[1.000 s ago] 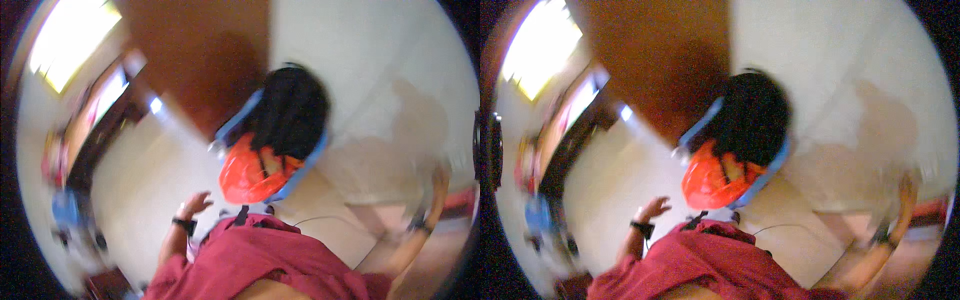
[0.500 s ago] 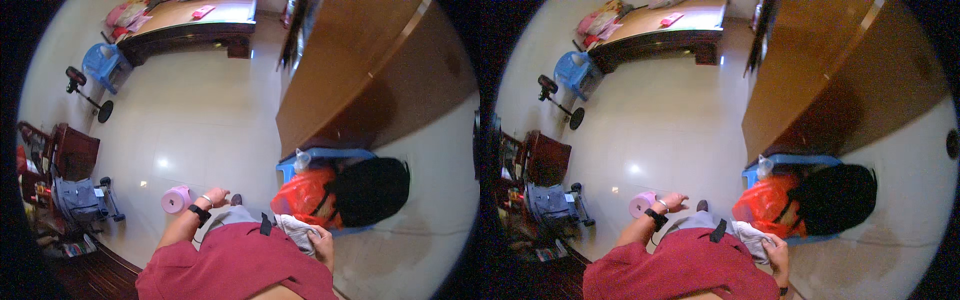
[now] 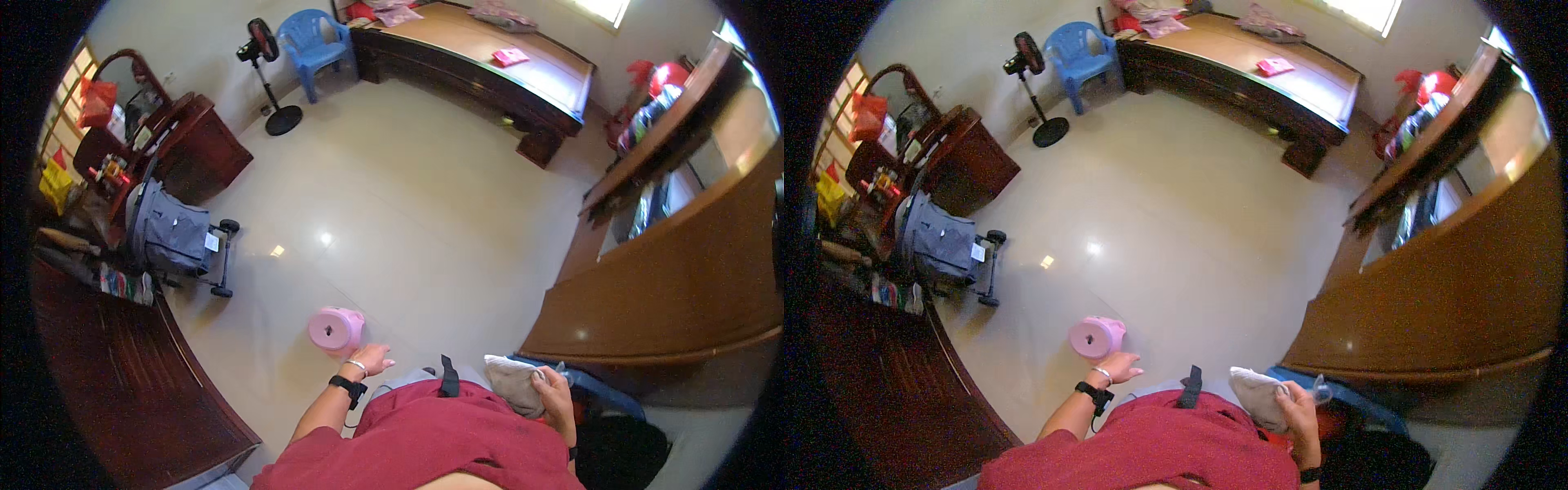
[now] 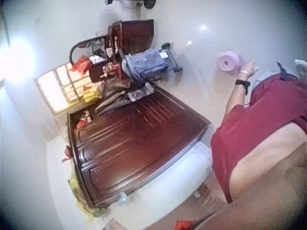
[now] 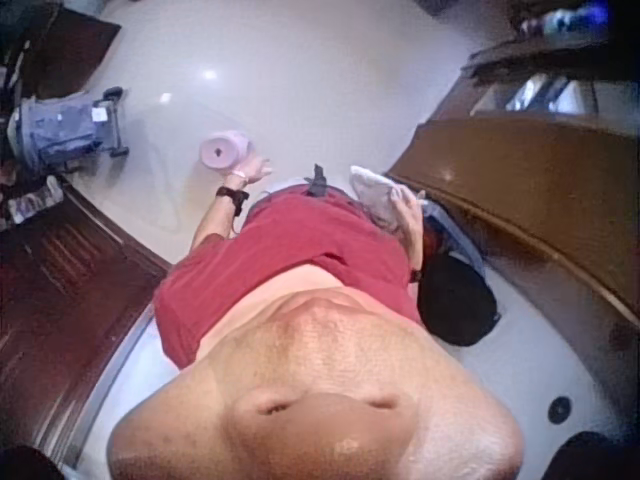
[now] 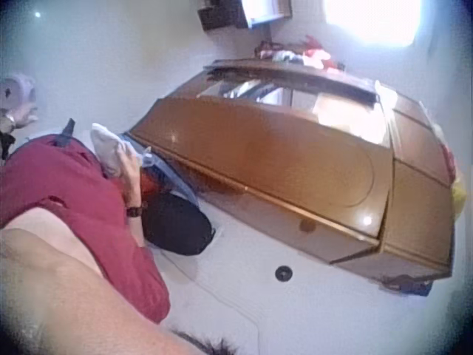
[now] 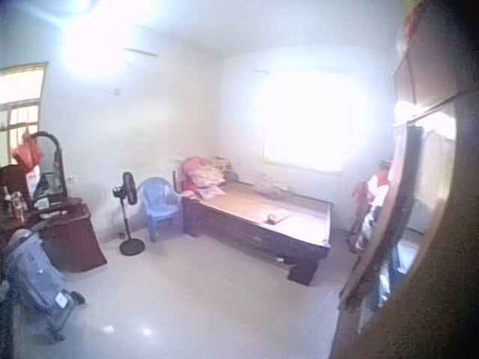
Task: The person wipes a wooden table, a smartphone, a wooden cabinet, and the grill of a standing fan with a cloth.
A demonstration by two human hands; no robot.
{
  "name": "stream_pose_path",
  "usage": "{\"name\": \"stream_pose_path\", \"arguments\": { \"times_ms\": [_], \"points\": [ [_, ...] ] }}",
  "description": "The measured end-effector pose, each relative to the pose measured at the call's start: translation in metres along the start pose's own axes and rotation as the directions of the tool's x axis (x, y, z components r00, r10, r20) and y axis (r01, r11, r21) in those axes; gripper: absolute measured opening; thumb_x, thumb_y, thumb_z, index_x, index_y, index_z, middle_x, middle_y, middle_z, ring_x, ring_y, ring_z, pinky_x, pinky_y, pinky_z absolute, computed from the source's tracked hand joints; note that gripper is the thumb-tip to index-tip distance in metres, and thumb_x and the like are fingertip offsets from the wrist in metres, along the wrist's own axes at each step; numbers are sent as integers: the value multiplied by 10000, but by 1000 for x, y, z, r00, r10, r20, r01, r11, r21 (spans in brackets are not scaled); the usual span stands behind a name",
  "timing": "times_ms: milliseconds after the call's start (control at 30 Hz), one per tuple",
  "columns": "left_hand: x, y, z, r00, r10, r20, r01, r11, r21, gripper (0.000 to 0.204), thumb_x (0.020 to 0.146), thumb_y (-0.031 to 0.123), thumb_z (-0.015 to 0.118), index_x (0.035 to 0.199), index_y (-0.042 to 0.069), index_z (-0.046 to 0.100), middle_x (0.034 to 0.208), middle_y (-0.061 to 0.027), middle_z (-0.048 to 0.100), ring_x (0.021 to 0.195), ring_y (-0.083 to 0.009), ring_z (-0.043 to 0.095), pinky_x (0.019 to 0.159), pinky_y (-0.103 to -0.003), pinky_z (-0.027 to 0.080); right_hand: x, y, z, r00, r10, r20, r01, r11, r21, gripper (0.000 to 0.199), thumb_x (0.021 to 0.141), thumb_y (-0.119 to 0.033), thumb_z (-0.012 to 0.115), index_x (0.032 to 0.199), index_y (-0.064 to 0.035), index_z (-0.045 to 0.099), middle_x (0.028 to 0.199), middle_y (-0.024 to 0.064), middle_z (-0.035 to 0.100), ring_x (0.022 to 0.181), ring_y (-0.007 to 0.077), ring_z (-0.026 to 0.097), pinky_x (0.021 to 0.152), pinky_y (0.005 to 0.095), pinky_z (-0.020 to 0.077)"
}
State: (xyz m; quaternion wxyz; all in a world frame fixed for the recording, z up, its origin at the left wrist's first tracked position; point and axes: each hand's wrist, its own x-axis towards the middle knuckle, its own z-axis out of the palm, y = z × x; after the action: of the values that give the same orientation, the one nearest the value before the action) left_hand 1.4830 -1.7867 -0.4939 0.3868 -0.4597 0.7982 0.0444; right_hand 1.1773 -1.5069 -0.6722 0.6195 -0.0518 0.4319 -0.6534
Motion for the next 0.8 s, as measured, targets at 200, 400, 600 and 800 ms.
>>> {"name": "stream_pose_path", "arguments": {
  "times_ms": [200,400,600,800],
  "points": [
    [-6,-13,-16,992,-85,-92,77,993,-94,470,874,367,630,1195,25,599,1144,-216,641,1057,-388,601,922,-444,474,74,-43,15,984,-78,161,86,995,-46,180,924,-141,592,1015,9,630,847,-28,584,763,54,499,676,216,419],
    [20,-70,-1,962,-271,-25,246,908,-339,490,874,377,646,1202,17,591,1092,-175,677,982,-316,665,828,-413,532,172,-113,33,937,-72,342,122,984,-127,218,920,-196,616,986,12,634,841,-14,584,777,68,506,674,227,422],
    [15,-17,-66,798,-562,218,516,449,-729,358,946,311,577,1140,16,632,969,-91,688,768,-206,664,631,-355,563,267,-193,35,918,-144,368,181,981,-67,258,872,-231,678,977,-2,627,777,32,592,699,113,585,574,277,502],
    [41,-28,-74,723,-670,169,473,301,-828,349,937,278,578,1170,23,627,974,-99,682,803,-213,658,666,-367,560,330,-290,83,894,-24,448,224,889,-399,231,831,-172,720,912,2,590,715,40,569,572,113,572,425,267,472]
  ]
}}
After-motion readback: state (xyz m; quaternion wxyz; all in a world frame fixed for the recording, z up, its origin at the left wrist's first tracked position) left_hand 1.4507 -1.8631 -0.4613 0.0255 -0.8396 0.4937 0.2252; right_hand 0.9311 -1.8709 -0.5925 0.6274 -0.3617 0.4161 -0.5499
